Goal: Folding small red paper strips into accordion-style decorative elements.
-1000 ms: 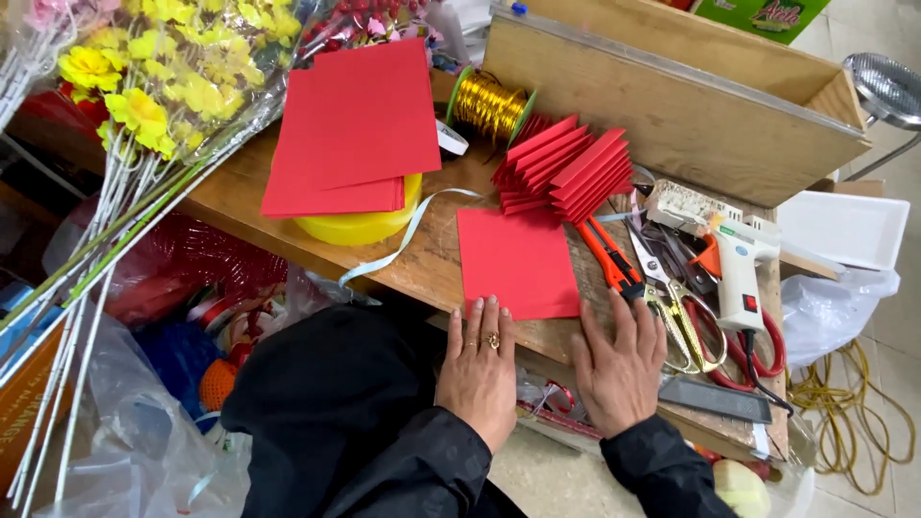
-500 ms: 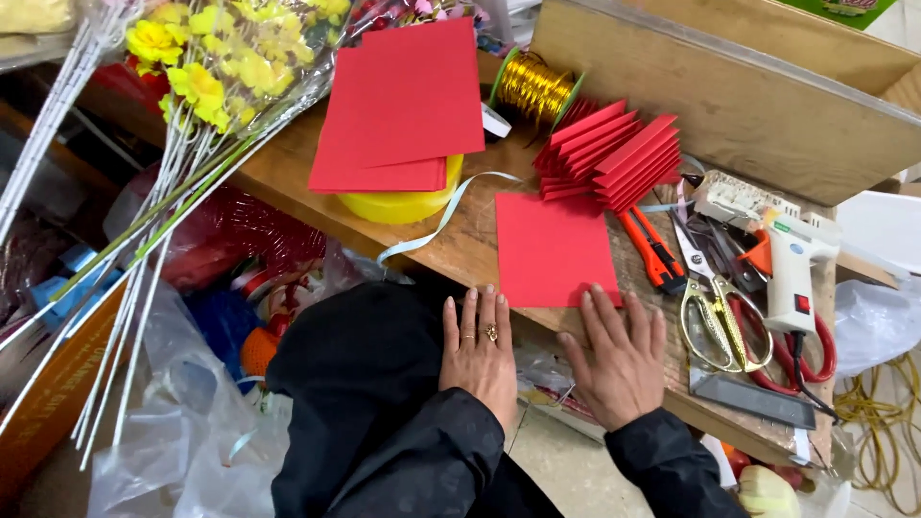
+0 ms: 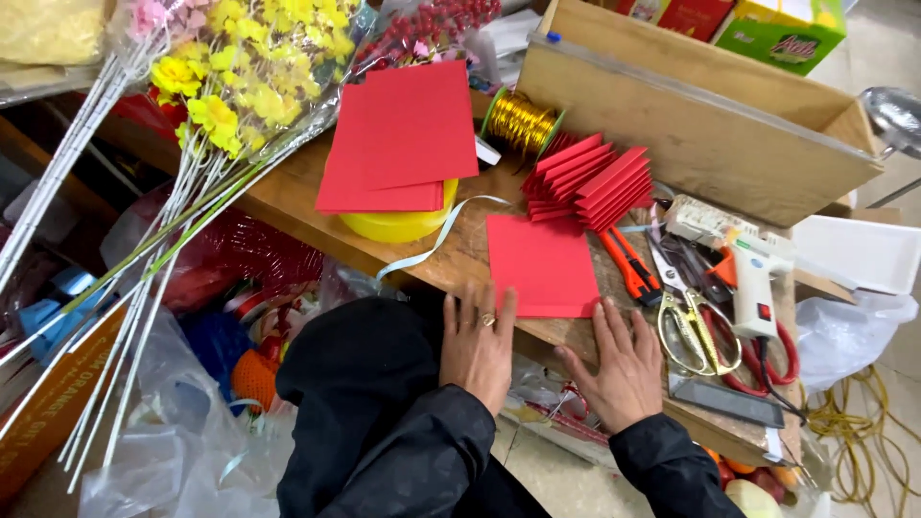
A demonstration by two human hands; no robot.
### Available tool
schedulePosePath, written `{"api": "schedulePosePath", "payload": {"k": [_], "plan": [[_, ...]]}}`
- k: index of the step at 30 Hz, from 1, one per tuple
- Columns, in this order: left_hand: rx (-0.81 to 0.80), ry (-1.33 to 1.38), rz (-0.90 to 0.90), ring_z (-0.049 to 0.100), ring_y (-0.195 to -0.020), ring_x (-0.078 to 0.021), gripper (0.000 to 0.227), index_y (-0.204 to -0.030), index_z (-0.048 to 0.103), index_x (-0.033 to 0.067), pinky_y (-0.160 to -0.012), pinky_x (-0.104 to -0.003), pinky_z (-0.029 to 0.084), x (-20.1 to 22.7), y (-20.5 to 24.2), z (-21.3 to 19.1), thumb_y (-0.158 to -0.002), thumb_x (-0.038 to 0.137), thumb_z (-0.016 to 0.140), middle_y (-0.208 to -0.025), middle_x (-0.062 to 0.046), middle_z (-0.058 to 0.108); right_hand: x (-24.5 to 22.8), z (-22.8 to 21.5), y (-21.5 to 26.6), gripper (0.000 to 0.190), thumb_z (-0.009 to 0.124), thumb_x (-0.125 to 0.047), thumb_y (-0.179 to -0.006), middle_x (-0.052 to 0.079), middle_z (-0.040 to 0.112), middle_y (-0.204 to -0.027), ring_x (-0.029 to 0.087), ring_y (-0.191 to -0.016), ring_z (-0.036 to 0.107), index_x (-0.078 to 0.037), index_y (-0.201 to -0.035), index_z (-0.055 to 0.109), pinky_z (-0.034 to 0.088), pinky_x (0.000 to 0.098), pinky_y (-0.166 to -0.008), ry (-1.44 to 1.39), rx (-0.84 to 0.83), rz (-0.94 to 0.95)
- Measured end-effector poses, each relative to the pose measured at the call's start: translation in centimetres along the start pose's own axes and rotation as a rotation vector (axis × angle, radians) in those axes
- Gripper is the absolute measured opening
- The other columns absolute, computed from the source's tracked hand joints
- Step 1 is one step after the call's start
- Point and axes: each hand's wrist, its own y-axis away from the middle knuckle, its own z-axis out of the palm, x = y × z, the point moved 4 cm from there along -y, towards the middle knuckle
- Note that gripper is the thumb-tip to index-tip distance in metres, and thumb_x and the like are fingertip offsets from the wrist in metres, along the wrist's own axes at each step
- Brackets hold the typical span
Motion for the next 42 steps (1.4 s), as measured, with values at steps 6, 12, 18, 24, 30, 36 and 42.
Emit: {"api": "schedulePosePath", "payload": {"k": [6, 12, 18, 24, 30, 36, 42], "plan": [[0.152, -0.014, 0.17, 0.054, -0.127, -0.0432, 0.041, -0.138, 0.062, 0.0043, -0.12, -0.058, 0.037, 0.8, -1.2, 1.4, -0.098, 0.012, 0.061, -0.121, -0.019, 0.066, -4.3, -8.8, 1.8, 0.081, 0.053, -0.059, -0.088, 0.016, 0.052, -0.151, 0.026, -0.133, 0.053, -0.021, -0.159, 0.045, 0.049, 0.0554, -0.106, -0.611, -0.113, 0.409], [0.153, 0.202, 0.305, 0.059, -0.077, -0.0365, 0.01, -0.084, 0.062, 0.0063, -0.075, -0.051, 0.048, 3.3, 2.3, -4.7, -0.075, 0.004, 0.063, -0.072, -0.011, 0.061, -6.5, -4.0, 3.1, 0.062, 0.057, -0.043, -0.097, 0.02, 0.066, -0.121, 0.038, -0.107, 0.061, 0.003, -0.139, 0.061, 0.052, 0.0548, -0.097, -1.693, -0.369, 1.214], [0.448, 0.578, 0.213, 0.067, -0.105, -0.0371, 0.047, -0.116, 0.075, 0.0018, -0.093, -0.049, 0.051, 2.1, 3.6, -11.0, -0.096, 0.043, 0.068, -0.114, -0.016, 0.074, -3.8, -4.5, 1.6, 0.005, 0.075, -0.004, -0.092, 0.018, 0.078, -0.09, 0.026, -0.063, 0.068, -0.001, -0.096, 0.072, 0.054, 0.0359, -0.05, -1.826, 0.184, 0.76], [0.606, 0.562, 0.022, 0.058, -0.127, -0.0386, 0.049, -0.144, 0.053, 0.0003, -0.108, -0.05, 0.049, 0.1, 3.0, -11.2, -0.098, 0.014, 0.062, -0.14, -0.02, 0.06, -1.9, -9.9, -0.2, 0.044, 0.071, 0.009, -0.096, 0.014, 0.065, -0.108, 0.026, -0.092, 0.054, -0.004, -0.138, 0.069, 0.047, 0.0403, -0.085, -0.315, 0.7, -0.4], [0.324, 0.351, 0.169, 0.053, -0.131, -0.0453, 0.074, -0.142, 0.055, -0.0043, -0.111, -0.057, 0.043, 1.4, 1.7, -8.4, -0.072, 0.009, 0.074, -0.142, -0.028, 0.054, -4.2, -3.6, -1.5, 0.034, 0.068, -0.041, -0.096, 0.001, 0.064, -0.1, 0.03, -0.086, 0.056, -0.025, -0.125, 0.074, 0.04, 0.0452, -0.078, -0.013, 0.376, -0.46], [0.438, 0.179, 0.412, 0.057, -0.119, -0.0357, 0.037, -0.131, 0.063, 0.0051, -0.096, -0.048, 0.046, 0.5, -2.9, 0.8, -0.095, 0.017, 0.059, -0.111, -0.012, 0.06, -3.6, -2.1, -4.6, 0.022, 0.066, -0.025, -0.094, -0.002, 0.065, -0.098, 0.025, -0.094, 0.061, -0.027, -0.112, 0.079, 0.043, 0.0377, -0.084, -0.144, 0.445, -0.493], [0.428, 0.099, 0.328, 0.061, -0.092, -0.0307, 0.015, -0.089, 0.07, 0.0115, -0.078, -0.043, 0.047, -0.9, -4.8, 0.5, -0.097, 0.014, 0.059, -0.081, -0.007, 0.064, 0.9, -0.3, -6.2, 0.023, 0.078, -0.026, -0.094, 0.0, 0.075, -0.103, 0.027, -0.096, 0.07, -0.022, -0.116, 0.082, 0.054, 0.0395, -0.086, -0.521, 0.26, -0.336]]}}
